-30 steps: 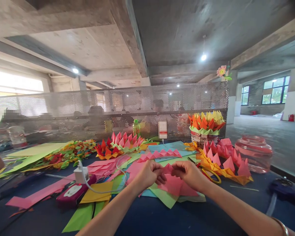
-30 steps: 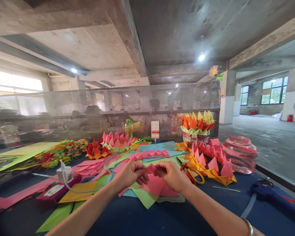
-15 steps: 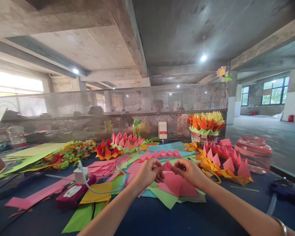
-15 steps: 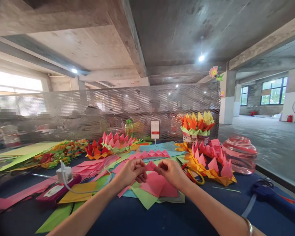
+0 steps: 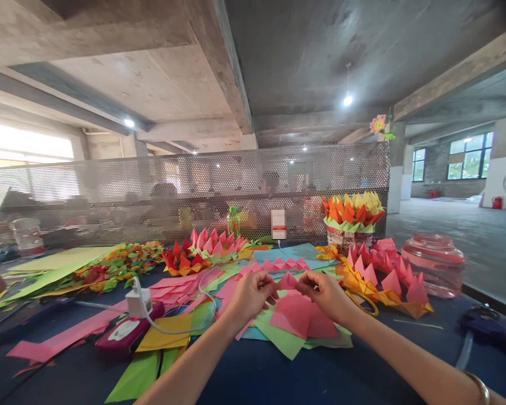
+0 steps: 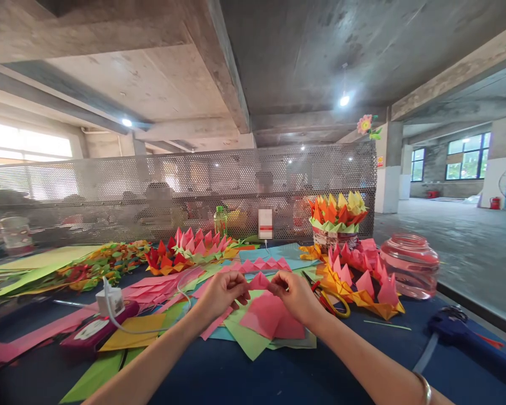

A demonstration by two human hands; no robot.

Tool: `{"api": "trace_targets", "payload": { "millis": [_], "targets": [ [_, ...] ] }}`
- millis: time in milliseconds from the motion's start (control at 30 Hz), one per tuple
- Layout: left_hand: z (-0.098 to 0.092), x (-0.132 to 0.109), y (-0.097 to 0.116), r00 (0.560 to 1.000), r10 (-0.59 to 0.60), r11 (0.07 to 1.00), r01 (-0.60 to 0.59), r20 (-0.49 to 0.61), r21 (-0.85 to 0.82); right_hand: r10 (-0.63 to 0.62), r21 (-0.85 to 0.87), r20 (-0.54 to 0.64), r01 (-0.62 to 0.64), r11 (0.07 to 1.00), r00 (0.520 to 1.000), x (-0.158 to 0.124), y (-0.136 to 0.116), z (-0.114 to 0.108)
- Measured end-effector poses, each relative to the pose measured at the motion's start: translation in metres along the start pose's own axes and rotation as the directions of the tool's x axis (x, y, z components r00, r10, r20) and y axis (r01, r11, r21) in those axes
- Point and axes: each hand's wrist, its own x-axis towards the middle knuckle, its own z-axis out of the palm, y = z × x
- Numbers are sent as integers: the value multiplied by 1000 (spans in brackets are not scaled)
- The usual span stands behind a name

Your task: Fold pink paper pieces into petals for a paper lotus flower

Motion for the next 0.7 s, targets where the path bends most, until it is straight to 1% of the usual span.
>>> {"api": "trace_targets", "payload": {
  "millis": [100,167,333,467,567,633,700],
  "targets": [
    [0,0,-2,999,32,998,-31,-5,61,-12,-8,-16,12,1000,1000,-1,0,0],
    [0,0,-3,999,39,997,-39,-4,66,-23,-28,-26,22,999,999,-1,-1,0],
    [-1,2,-3,998,3,1000,-3,-56,1,-65,-96,-94,56,994,993,-1,-6,-1],
    [-2,1,1,996,-65,994,59,-59,-95,-107,-126,-170,86,988,980,-1,-9,-2],
    [-3,-3,8,994,-112,955,111,14,-275,-139,-165,-210,105,981,968,-3,-12,-2],
    [-4,-6,12,986,-126,890,160,107,-428,-158,-181,-209,120,976,965,-4,-14,-2],
    [-5,-8,15,973,-124,818,211,193,-536,-169,-179,-197,134,975,966,-5,-16,-2]
  ]
}}
